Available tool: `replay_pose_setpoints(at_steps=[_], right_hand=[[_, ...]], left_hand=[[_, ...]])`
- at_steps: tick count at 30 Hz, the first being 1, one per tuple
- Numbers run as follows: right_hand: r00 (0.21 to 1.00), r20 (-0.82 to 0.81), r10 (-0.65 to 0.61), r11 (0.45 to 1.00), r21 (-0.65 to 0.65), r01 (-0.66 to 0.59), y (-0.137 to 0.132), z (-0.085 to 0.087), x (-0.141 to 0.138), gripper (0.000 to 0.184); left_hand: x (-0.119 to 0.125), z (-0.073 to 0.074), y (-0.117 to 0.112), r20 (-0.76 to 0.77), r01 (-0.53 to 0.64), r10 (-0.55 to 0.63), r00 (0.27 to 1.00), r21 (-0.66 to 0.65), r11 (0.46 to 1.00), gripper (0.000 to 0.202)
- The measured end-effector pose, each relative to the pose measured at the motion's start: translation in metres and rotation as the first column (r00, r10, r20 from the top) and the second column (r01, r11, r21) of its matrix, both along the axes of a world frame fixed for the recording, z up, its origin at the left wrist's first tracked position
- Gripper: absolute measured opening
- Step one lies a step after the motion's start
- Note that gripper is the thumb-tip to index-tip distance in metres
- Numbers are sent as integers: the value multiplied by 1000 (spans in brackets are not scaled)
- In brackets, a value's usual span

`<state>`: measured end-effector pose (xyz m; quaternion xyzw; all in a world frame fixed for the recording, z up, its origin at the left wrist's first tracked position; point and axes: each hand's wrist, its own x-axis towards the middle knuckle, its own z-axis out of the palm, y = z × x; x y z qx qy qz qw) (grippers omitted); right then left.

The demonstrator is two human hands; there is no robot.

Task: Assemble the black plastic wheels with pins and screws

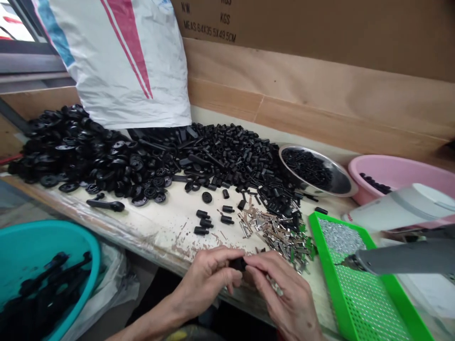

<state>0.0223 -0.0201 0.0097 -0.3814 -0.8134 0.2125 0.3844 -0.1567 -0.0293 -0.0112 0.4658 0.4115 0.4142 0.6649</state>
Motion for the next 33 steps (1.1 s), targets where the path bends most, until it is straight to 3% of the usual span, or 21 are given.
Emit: replay_pose_setpoints(at_steps=[3, 7, 10, 18, 28, 31, 33], right_hand=[[999, 51, 8, 999, -47, -6, 1, -3, 0, 13], [992, 117, -37, 991, -125, 51, -2, -6, -3, 9], [989, 128, -79, 983, -158, 99, -6, -8, -7, 12], [967, 106, -231, 907, -336, 254, -11, -19, -12, 25], [962, 71, -264, 899, -343, 272, -15, -34, -18, 28], [951, 41, -307, 872, -388, 298, -16, -36, -18, 28], [944, -38, -328, 844, -460, 275, -17, -37, -18, 26]], left_hand=[[-5, 2, 0, -60, 45, -43, 997, 28, 999, 28], [-6, 0, 0, -180, -16, 29, 983, 70, 997, 17], [-5, -4, -1, -187, -43, 60, 980, 93, 995, 12], [-6, 2, 2, -351, 31, 74, 934, 284, 958, 25], [-1, -18, -5, -383, -43, 244, 891, 464, 885, 26], [1, -17, -3, -326, -87, 242, 914, 426, 901, 24], [4, -14, 0, -242, -148, 236, 941, 330, 932, 22]])
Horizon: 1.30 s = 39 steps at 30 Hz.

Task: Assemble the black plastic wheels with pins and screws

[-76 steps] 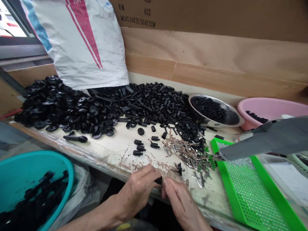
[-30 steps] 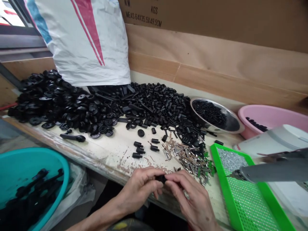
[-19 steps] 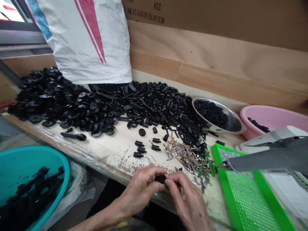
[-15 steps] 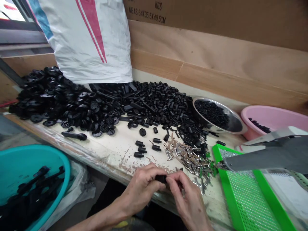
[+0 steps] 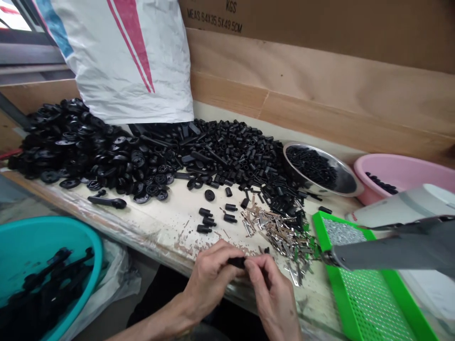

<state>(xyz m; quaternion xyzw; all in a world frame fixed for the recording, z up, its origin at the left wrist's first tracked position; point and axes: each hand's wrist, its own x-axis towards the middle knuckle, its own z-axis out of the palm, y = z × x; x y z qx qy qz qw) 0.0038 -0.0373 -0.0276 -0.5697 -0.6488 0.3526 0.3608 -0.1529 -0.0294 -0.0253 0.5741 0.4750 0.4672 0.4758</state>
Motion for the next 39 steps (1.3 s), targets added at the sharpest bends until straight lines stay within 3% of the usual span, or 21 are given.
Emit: replay_pose_setpoints(at_steps=[4, 7, 11, 15, 21, 26, 28, 33, 39], right_hand=[[978, -206, -8, 996, -90, -11, -4, 0, 3, 33], [986, -124, -111, 994, -37, 107, -3, 1, 18, 41], [956, 175, -234, 969, 124, 214, 5, -5, 45, 49], [945, 288, -156, 985, 116, 127, 14, -16, 53, 48], [967, 231, -108, 990, 115, 83, 17, -10, 42, 36], [980, -135, -149, 989, -3, 150, 10, 6, 31, 34], [968, -213, -129, 990, 31, 139, 9, 10, 26, 29], [991, -133, -30, 975, 214, 58, 10, 14, 21, 18], [1000, -26, -12, 956, 293, 19, 8, 14, 17, 31]], left_hand=[[4, 5, 7, 330, 66, 15, 944, -233, 970, 22], [4, 8, 10, 441, 110, 41, 897, -313, 943, 23], [3, 12, 11, 475, 114, 73, 877, -353, 929, 23], [4, 14, 14, 459, 108, 64, 886, -339, 935, 23], [9, 16, 17, 410, 76, 83, 908, -355, 932, 22], [15, 17, 15, 511, 159, 55, 858, -366, 917, 21], [17, 18, 14, 592, 213, 56, 804, -375, 902, 23], [15, 19, 13, 661, 189, 141, 737, -402, 896, 28], [8, 19, 13, 692, 170, 211, 691, -439, 882, 34]])
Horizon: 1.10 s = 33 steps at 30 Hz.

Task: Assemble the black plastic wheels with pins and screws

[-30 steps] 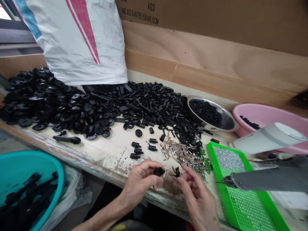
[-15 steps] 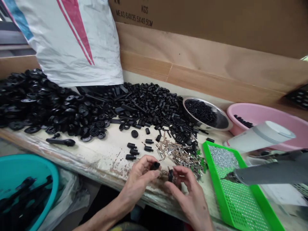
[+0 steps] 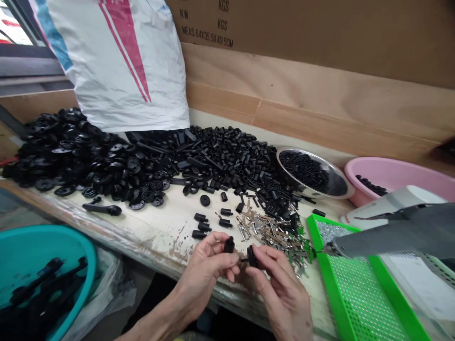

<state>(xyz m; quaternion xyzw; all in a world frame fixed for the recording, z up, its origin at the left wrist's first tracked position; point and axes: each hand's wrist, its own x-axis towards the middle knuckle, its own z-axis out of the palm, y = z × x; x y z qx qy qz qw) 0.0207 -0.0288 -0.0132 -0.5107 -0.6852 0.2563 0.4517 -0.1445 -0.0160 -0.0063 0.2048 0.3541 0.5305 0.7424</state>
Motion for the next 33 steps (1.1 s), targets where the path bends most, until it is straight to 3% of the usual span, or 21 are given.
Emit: replay_pose_setpoints(at_steps=[8, 13, 18, 25, 29, 33], right_hand=[[987, -118, 111, 993, -16, -114, 4, -6, -6, 33], [990, -134, -35, 999, 9, 36, 3, -12, -11, 33], [999, -47, -20, 995, 101, 25, 2, -10, -13, 30], [980, -184, -77, 997, 16, 82, 12, 11, 1, 32], [989, -143, -42, 999, 6, 43, 16, 29, 1, 28], [996, -80, -30, 999, -39, 27, 17, 33, -5, 23]], left_hand=[[-5, 3, -3, -87, -58, 64, 994, 69, 996, 27], [-5, 6, -3, -118, -39, 50, 992, 87, 995, 23], [-7, 4, 0, -101, -47, 55, 993, 80, 996, 24], [-13, 0, 0, -6, -24, 24, 1000, 11, 1000, 26], [-13, 1, -3, -8, -42, 42, 999, -62, 997, 32], [-13, 4, -8, 9, -27, 27, 1000, -45, 999, 30]])
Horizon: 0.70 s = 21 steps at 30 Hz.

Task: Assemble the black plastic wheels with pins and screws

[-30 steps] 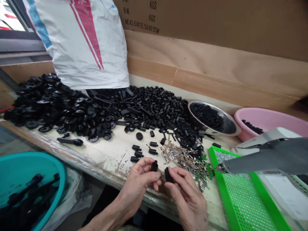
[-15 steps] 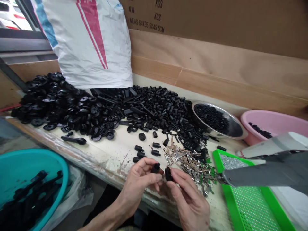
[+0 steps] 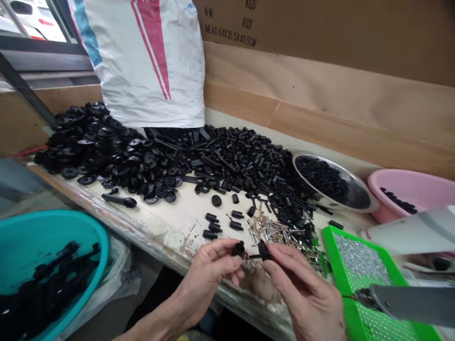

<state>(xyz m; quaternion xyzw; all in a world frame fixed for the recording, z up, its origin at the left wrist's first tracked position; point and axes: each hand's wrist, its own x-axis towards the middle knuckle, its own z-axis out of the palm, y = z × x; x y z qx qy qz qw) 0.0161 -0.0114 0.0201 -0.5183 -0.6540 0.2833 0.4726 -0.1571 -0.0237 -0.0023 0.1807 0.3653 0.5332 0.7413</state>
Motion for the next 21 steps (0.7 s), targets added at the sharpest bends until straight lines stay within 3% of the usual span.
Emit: replay_pose_setpoints(at_steps=[5, 10, 21], right_hand=[[1000, 18, 3, 1000, -31, -3, -1, -4, -1, 20], [997, 74, 2, 1000, 11, -2, 3, 5, 2, 22], [882, 396, 255, 947, 81, -311, 26, 43, -9, 21]], left_hand=[[-3, -3, -3, 35, 35, -38, 999, 65, 997, 25], [-4, -5, -4, 15, 13, -14, 1000, 93, 996, 25], [-7, -4, -5, -167, -35, 58, 984, 140, 990, 28]])
